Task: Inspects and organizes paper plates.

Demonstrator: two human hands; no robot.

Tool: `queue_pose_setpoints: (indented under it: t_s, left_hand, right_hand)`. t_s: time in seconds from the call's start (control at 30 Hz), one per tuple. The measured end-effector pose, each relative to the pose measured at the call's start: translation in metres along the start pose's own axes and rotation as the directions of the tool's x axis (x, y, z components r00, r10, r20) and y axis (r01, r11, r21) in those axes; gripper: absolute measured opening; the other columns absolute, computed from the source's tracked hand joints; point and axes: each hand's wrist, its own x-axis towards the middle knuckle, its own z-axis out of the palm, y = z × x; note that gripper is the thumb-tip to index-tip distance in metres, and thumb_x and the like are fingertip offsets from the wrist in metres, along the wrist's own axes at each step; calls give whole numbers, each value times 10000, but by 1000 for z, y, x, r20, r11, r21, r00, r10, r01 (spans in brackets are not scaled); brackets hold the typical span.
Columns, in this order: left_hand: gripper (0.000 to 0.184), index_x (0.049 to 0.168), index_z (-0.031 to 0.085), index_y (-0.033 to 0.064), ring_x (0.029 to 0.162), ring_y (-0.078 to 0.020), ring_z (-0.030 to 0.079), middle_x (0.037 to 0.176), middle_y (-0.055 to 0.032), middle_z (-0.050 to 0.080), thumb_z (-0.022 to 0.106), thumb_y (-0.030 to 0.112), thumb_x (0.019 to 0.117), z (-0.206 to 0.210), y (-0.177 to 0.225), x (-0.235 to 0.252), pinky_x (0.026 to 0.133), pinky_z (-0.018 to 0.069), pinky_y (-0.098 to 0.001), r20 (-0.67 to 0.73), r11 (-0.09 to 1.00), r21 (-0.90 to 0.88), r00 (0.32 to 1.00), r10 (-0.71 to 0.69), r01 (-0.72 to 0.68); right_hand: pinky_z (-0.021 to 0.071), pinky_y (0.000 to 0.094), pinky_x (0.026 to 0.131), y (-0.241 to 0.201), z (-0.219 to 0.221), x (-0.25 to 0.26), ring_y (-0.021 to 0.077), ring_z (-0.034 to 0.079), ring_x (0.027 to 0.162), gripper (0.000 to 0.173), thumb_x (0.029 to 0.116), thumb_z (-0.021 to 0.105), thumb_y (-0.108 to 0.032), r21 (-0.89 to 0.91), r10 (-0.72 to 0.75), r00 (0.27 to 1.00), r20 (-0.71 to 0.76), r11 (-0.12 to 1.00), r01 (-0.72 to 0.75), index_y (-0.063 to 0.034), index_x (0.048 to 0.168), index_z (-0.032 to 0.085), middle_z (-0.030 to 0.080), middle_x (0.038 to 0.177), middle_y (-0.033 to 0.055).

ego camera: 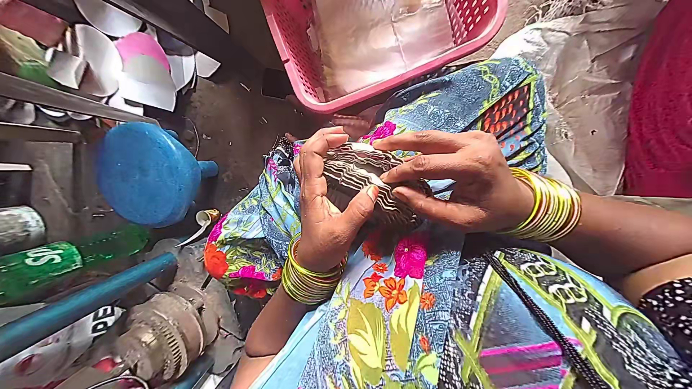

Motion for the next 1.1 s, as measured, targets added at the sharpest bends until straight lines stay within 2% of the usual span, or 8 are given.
queue_pose_setpoints:
  t_s: [0.3,0.4,0.67,0.83,1.1]
  left_hand:
    - [618,1388,507,92,1351,-155,455,1450,-43,464,745,291,854,-2,-2,0,1107,430,-345,15,1000,2,1000,25,-25]
    - [607,1384,505,99,1349,-151,463,1452,-36,461,751,276,858,-3,-3,0,1108,440,-345,20,1000,-18,1000,24,-24]
    - [593,1371,511,93,1351,-174,441,1453,-52,468,734,297,861,-2,-3,0,1122,391,-369,11,999,41,1000,28,-28]
    - [615,1388,510,87,1330,-172,460,1441,-69,473,729,326,865,-1,-3,2,1092,426,-351,3,999,52,1000,10,-10]
    - [601,1394,522,80,1333,-195,454,1450,-85,474,724,321,883,0,-4,4,1097,418,-369,10,998,69,1000,8,-9]
  right_hand:
    - [564,264,788,-2,-1,1,137,706,983,206,918,621,-167,12,24,1000,10,1000,-24,-52,936,792,714,1188,191]
    - [574,273,847,-1,-1,1,156,705,1045,209,922,614,-161,23,25,1000,11,999,-25,-50,937,790,715,1187,188]
    - [570,293,900,-3,1,0,186,697,1098,215,925,628,-188,24,59,998,-3,998,-59,-49,942,791,714,1190,194]
    - [568,314,954,-2,2,0,215,687,1149,195,916,640,-173,27,69,997,-26,997,-69,-40,931,781,720,1177,194]
    - [570,311,955,0,1,-1,206,685,1157,200,940,642,-173,42,92,995,-32,995,-91,-19,948,769,708,1202,213]
